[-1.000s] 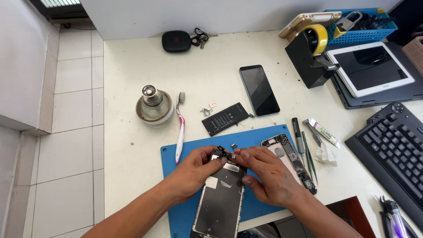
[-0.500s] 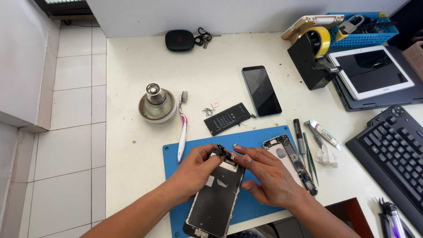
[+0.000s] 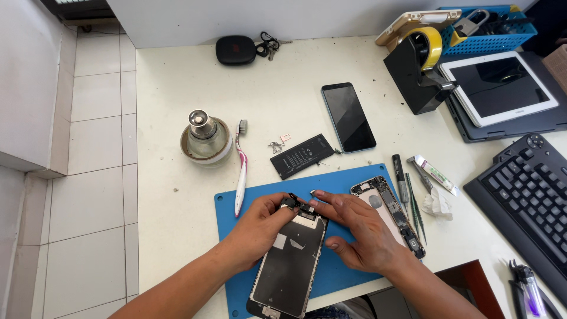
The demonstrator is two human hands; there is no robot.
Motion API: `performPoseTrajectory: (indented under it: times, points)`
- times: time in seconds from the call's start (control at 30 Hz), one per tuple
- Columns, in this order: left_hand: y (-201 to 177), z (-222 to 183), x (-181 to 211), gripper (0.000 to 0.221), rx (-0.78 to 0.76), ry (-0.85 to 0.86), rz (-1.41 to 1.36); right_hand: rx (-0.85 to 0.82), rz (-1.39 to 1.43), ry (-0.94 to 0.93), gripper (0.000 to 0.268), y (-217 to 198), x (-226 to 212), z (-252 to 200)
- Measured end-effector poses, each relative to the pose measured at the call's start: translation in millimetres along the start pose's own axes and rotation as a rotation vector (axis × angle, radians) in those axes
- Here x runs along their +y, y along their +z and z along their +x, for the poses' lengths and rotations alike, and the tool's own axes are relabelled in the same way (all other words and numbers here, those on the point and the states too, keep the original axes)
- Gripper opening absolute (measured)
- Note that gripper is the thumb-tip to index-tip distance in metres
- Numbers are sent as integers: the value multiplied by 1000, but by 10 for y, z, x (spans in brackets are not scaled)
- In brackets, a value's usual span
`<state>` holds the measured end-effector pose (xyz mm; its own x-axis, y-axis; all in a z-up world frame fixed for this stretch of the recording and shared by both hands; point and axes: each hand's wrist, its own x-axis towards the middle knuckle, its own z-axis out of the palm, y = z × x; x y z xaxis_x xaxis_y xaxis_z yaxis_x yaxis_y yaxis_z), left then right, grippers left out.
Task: The person uses a small screwdriver to remove screws from a disassembled smartphone frame on a blue mat. They then connect a small ribbon cable to the internal components and continue to adjust parts within the frame.
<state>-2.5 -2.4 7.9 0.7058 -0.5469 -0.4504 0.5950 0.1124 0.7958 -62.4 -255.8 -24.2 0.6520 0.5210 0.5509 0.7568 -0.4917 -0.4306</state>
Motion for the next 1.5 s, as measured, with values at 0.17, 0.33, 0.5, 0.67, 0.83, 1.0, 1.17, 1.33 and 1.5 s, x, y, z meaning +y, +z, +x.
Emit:
performPoseTrajectory:
  times: [0.17, 0.33, 0.5, 0.67, 0.83, 1.0, 1.17, 1.33, 1.5]
  points:
    - [-22, 40, -40, 22, 13, 12, 25, -2, -48, -20, 73, 9, 58, -32]
    - [-6, 19, -17, 24, 21, 29, 94, -13, -386, -149, 66, -3, 45, -21]
    - [-27, 40, -55, 24, -26, 43, 145, -60, -441, -164, 69, -35, 2, -8]
    - [-9, 17, -51, 24, -5, 7, 111, -36, -418, -159, 73, -34, -4, -27]
    - [20, 4, -35, 27, -22, 34, 185, -39, -416, -155, 76, -38, -21, -10]
    - [-2, 26, -82, 21, -10, 22, 189, -14, -430, -157, 79, -6, -45, 7]
    - [-35, 74, -179, 16, 2, 44, 130, -10, -426, -133, 80, -2, -88, 42]
    - [-48, 88, -218, 19, 12, 71, 117, -6, -441, -135, 81, 3, -111, 55]
    - [-17, 29, -130, 16, 45, 63, 147, 2, -441, -143, 81, 5, -106, 64]
